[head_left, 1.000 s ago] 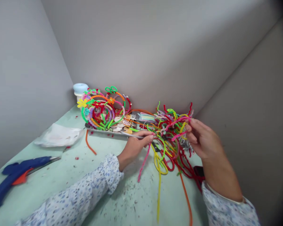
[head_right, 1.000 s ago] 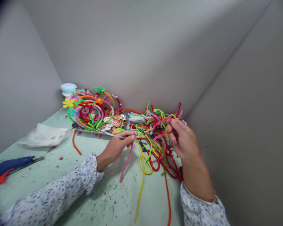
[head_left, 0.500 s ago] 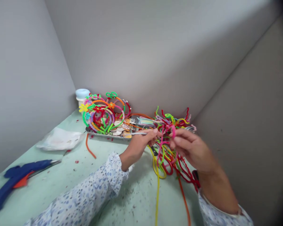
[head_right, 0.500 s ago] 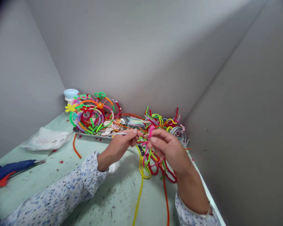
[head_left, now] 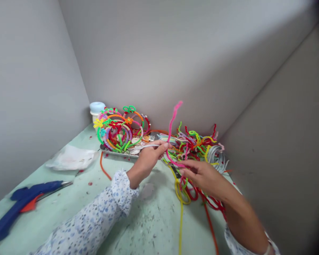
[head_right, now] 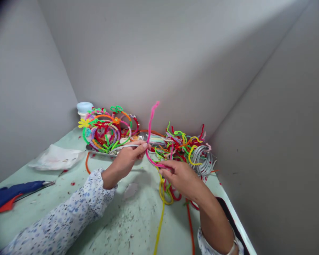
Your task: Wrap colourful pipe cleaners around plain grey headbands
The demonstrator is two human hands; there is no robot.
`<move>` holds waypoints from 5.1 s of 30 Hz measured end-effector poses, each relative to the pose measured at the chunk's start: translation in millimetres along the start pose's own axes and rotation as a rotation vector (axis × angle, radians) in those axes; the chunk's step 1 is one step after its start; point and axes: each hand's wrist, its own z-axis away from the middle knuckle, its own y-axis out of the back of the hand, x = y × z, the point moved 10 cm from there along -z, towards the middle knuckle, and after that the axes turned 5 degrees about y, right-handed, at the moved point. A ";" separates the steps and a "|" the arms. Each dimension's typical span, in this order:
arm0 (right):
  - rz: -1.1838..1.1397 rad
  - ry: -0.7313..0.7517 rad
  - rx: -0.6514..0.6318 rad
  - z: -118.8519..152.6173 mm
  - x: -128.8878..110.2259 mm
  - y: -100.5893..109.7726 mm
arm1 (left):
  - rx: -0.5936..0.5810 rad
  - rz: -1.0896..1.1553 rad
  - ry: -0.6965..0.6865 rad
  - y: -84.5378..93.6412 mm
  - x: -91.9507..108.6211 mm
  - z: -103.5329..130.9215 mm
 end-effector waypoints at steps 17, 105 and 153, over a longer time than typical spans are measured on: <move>-0.285 -0.127 0.290 2.4 32.3 38.2 | -0.351 -0.034 0.123 -41.2 -17.8 9.1; -1.138 -0.108 0.622 -19.9 93.5 -81.2 | 0.546 0.155 0.128 81.4 -112.2 52.4; -0.265 0.174 0.454 -12.7 35.4 -79.2 | 0.110 -0.047 0.200 27.7 -114.5 46.5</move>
